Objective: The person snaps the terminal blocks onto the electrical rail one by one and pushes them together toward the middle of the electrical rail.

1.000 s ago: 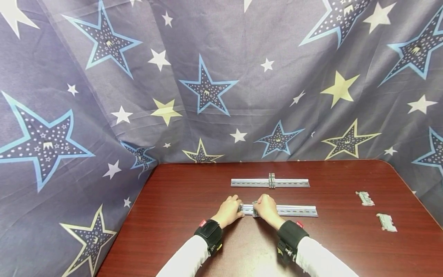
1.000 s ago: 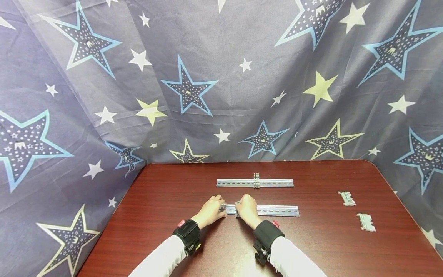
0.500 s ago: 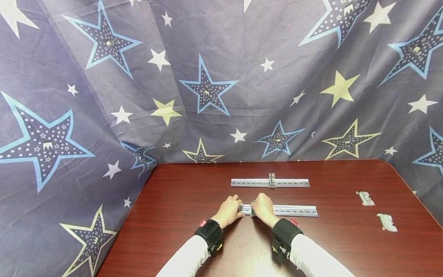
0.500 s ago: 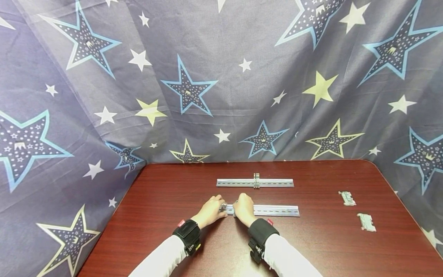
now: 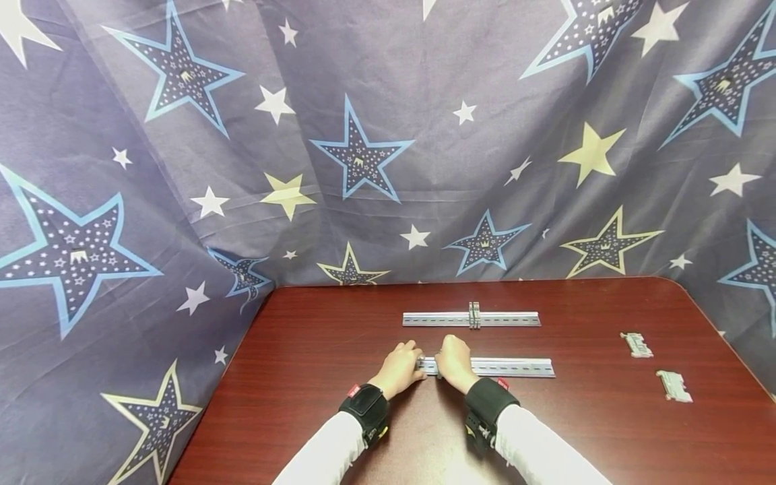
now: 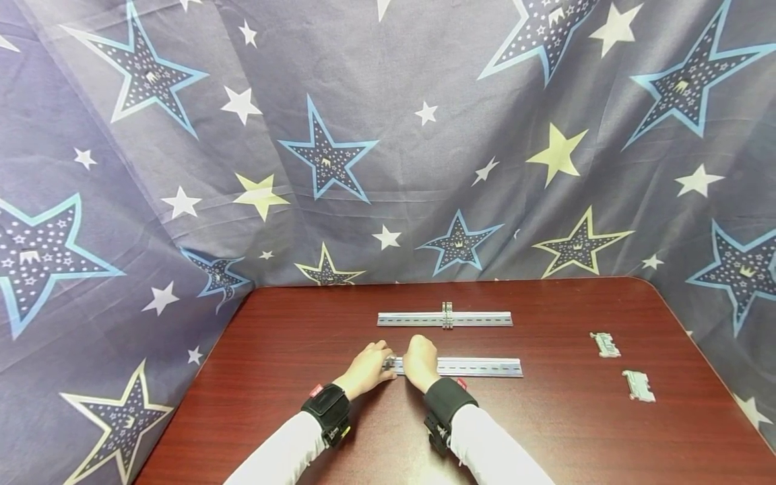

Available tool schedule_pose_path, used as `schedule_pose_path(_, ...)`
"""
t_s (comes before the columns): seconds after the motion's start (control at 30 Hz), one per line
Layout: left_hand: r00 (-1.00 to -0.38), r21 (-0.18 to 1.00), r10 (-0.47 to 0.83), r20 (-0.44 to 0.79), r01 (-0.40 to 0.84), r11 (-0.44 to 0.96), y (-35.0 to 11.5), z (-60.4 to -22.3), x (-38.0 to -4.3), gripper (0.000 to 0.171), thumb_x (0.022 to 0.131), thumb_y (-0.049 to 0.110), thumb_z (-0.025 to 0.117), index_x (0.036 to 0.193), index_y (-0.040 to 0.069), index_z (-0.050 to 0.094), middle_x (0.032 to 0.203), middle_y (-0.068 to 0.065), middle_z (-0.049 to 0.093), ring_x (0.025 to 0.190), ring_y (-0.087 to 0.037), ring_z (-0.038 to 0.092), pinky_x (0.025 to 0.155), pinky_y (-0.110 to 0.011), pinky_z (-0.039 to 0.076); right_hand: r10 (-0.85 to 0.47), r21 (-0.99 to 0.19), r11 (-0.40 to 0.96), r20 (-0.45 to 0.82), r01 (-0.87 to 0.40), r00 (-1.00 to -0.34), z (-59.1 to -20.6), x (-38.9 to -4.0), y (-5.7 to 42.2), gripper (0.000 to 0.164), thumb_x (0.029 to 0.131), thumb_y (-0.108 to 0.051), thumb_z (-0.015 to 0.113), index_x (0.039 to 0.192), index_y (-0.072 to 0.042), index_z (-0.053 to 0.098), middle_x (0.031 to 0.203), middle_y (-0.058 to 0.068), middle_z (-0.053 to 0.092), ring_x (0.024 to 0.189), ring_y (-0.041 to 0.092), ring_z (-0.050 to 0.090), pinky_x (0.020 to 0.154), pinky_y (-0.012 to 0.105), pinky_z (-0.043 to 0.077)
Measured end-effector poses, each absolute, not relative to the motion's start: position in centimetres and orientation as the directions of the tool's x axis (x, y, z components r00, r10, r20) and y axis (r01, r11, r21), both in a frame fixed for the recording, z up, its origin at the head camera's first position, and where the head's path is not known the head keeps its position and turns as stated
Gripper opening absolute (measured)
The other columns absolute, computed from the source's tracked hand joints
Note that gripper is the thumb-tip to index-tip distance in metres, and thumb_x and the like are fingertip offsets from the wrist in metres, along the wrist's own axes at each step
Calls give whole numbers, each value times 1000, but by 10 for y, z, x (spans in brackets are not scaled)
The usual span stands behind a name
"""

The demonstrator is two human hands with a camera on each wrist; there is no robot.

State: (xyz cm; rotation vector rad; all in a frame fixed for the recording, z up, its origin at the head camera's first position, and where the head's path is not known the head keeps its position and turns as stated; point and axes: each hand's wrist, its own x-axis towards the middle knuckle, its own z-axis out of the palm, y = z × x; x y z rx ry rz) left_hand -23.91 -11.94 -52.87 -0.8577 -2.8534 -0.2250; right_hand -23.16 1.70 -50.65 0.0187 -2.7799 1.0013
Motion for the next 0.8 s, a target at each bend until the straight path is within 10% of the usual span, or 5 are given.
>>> schedule_pose_path(0.8, -808, 90, 547, 218, 574, 814, -121, -528, -239, 32, 62, 26, 75, 86, 7, 64, 80, -1, 49, 73, -19, 50, 60, -28, 44, 98, -578, 815, 60, 45, -993, -498, -245, 8, 4, 67, 2, 56, 66, 2, 60, 72, 17, 63, 67, 34, 61, 55, 40, 47)
